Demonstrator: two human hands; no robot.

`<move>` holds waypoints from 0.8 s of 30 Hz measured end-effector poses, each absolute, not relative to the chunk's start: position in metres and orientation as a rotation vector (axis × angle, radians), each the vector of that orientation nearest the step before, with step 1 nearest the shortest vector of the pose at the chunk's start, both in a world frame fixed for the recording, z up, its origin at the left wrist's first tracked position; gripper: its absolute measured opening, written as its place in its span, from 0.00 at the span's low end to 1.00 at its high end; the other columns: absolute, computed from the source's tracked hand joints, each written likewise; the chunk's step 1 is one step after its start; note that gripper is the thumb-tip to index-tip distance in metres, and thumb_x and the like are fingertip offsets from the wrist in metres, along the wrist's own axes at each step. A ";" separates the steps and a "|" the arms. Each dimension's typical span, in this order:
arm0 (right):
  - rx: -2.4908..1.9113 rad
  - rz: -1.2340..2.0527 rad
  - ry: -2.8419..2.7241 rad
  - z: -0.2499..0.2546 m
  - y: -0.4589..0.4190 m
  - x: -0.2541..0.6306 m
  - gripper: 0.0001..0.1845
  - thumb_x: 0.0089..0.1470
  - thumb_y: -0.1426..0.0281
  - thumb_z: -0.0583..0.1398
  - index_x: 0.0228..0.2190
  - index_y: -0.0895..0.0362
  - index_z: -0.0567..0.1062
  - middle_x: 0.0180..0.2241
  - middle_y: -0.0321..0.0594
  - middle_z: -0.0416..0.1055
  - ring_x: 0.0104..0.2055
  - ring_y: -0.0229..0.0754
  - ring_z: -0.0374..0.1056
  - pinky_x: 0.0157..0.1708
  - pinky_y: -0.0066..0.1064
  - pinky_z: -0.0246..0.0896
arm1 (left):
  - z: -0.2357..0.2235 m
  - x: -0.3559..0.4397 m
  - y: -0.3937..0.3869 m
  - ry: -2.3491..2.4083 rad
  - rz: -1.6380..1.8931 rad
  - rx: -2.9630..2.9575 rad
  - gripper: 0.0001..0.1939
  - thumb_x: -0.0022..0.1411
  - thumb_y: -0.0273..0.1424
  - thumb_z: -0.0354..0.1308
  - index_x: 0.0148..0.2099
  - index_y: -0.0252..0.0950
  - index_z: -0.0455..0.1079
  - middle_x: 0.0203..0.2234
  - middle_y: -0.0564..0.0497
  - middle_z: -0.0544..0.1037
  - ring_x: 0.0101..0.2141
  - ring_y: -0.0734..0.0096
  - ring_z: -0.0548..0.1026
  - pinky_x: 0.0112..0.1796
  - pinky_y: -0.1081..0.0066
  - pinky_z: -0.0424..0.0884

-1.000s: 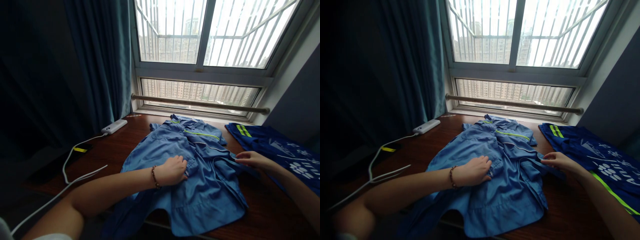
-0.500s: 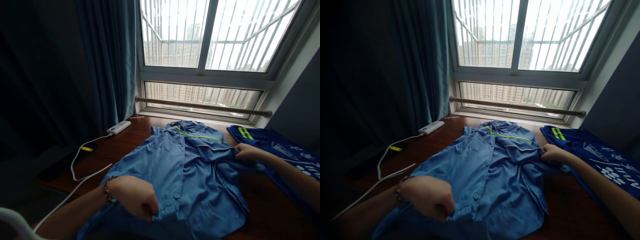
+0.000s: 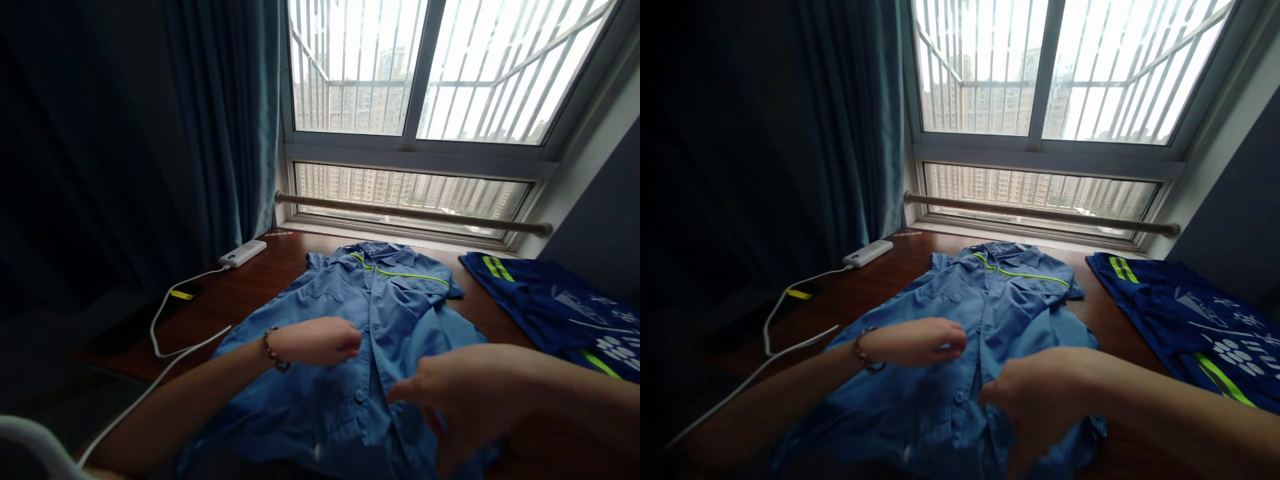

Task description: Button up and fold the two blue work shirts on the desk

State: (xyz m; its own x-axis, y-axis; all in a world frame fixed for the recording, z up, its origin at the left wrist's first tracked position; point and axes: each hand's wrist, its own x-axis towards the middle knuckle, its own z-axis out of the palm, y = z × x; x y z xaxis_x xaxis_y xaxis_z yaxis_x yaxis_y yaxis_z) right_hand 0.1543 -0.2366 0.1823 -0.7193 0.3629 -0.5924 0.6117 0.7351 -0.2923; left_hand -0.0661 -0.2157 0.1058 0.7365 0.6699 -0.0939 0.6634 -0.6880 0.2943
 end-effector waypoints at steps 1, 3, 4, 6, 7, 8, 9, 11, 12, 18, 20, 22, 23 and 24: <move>0.694 -0.643 2.513 0.172 -0.220 0.152 0.25 0.40 0.61 0.60 0.43 0.52 0.68 0.28 0.34 0.72 0.26 0.37 0.66 0.19 0.22 0.51 | 0.100 -0.061 -0.203 1.125 0.071 2.687 0.11 0.60 0.33 0.44 0.36 0.35 0.67 0.32 0.49 0.71 0.32 0.71 0.69 0.34 0.74 0.63; 0.878 -0.517 2.685 0.148 -0.175 0.149 0.21 0.47 0.64 0.56 0.44 0.54 0.67 0.29 0.35 0.72 0.28 0.36 0.66 0.24 0.23 0.53 | 0.084 -0.051 -0.170 1.258 0.110 2.759 0.11 0.59 0.30 0.43 0.35 0.33 0.66 0.31 0.47 0.70 0.31 0.70 0.69 0.33 0.72 0.64; 1.038 -0.367 2.755 0.134 -0.149 0.147 0.18 0.48 0.65 0.55 0.42 0.56 0.69 0.30 0.38 0.72 0.30 0.37 0.66 0.28 0.24 0.54 | 0.075 -0.044 -0.152 1.309 0.097 2.757 0.09 0.58 0.28 0.44 0.35 0.33 0.65 0.32 0.46 0.70 0.31 0.69 0.69 0.33 0.72 0.65; 1.427 -0.063 2.773 0.106 -0.100 0.141 0.14 0.50 0.67 0.54 0.38 0.60 0.71 0.33 0.44 0.71 0.37 0.41 0.66 0.34 0.26 0.55 | 0.057 -0.031 -0.111 1.427 0.171 2.714 0.07 0.54 0.24 0.47 0.35 0.31 0.65 0.34 0.44 0.70 0.32 0.68 0.69 0.34 0.72 0.66; 1.645 0.043 2.727 0.092 -0.079 0.138 0.14 0.51 0.66 0.53 0.38 0.61 0.71 0.37 0.47 0.70 0.41 0.43 0.64 0.38 0.27 0.54 | 0.049 -0.024 -0.092 1.518 0.262 2.658 0.07 0.53 0.23 0.48 0.35 0.30 0.65 0.34 0.43 0.70 0.34 0.68 0.69 0.35 0.72 0.66; 1.746 0.076 2.693 0.078 -0.062 0.134 0.17 0.52 0.65 0.52 0.40 0.63 0.69 0.40 0.51 0.68 0.44 0.45 0.63 0.40 0.29 0.53 | 0.043 -0.017 -0.073 1.580 0.312 2.638 0.09 0.53 0.22 0.47 0.37 0.29 0.64 0.36 0.42 0.70 0.36 0.66 0.69 0.37 0.72 0.66; 1.820 0.090 2.664 0.064 -0.047 0.130 0.19 0.54 0.64 0.50 0.42 0.65 0.68 0.42 0.54 0.67 0.45 0.47 0.62 0.42 0.31 0.53 | 0.038 -0.012 -0.055 1.628 0.342 2.623 0.11 0.52 0.21 0.47 0.39 0.28 0.64 0.39 0.40 0.69 0.39 0.65 0.68 0.39 0.71 0.65; 1.929 0.096 2.613 0.040 -0.028 0.124 0.23 0.56 0.62 0.46 0.46 0.66 0.65 0.46 0.57 0.63 0.48 0.50 0.58 0.44 0.37 0.51 | 0.029 -0.004 -0.026 1.727 0.417 2.598 0.16 0.53 0.20 0.45 0.46 0.26 0.60 0.44 0.37 0.66 0.46 0.64 0.64 0.45 0.70 0.62; 1.971 0.096 2.594 0.030 -0.021 0.122 0.24 0.57 0.61 0.45 0.48 0.65 0.63 0.49 0.56 0.60 0.50 0.52 0.56 0.46 0.40 0.49 | 0.026 -0.002 -0.015 1.771 0.443 2.588 0.18 0.54 0.20 0.45 0.48 0.25 0.58 0.47 0.36 0.63 0.49 0.64 0.62 0.47 0.69 0.60; 1.924 0.069 2.599 0.005 0.011 0.147 0.27 0.54 0.55 0.45 0.53 0.52 0.57 0.56 0.44 0.50 0.55 0.56 0.47 0.48 0.51 0.43 | 0.009 -0.003 0.017 1.877 0.403 2.578 0.16 0.58 0.30 0.44 0.45 0.27 0.63 0.43 0.38 0.68 0.46 0.62 0.65 0.48 0.66 0.60; 1.878 0.043 2.611 0.010 0.023 0.157 0.25 0.53 0.55 0.47 0.50 0.51 0.61 0.54 0.45 0.54 0.53 0.56 0.52 0.46 0.51 0.46 | 0.010 0.000 0.024 1.871 0.357 2.587 0.17 0.57 0.35 0.45 0.42 0.29 0.66 0.41 0.40 0.70 0.44 0.61 0.67 0.45 0.66 0.62; 1.890 0.020 2.597 0.018 0.036 0.160 0.21 0.53 0.58 0.48 0.45 0.54 0.67 0.49 0.47 0.60 0.48 0.54 0.58 0.43 0.49 0.51 | 0.015 0.004 0.032 1.870 0.309 2.582 0.16 0.55 0.36 0.47 0.38 0.31 0.69 0.38 0.41 0.72 0.41 0.61 0.69 0.43 0.66 0.64; 1.913 0.017 2.584 0.021 0.042 0.158 0.19 0.53 0.61 0.48 0.42 0.56 0.69 0.46 0.49 0.62 0.46 0.53 0.60 0.42 0.47 0.53 | 0.019 0.006 0.037 1.877 0.292 2.572 0.15 0.55 0.36 0.48 0.37 0.31 0.70 0.36 0.42 0.73 0.40 0.61 0.70 0.42 0.66 0.65; 1.941 0.020 2.572 0.023 0.048 0.153 0.19 0.53 0.63 0.48 0.40 0.58 0.70 0.44 0.51 0.64 0.44 0.52 0.61 0.41 0.46 0.54 | 0.022 0.008 0.042 1.891 0.285 2.558 0.14 0.54 0.35 0.48 0.36 0.32 0.71 0.34 0.42 0.73 0.39 0.61 0.71 0.41 0.67 0.65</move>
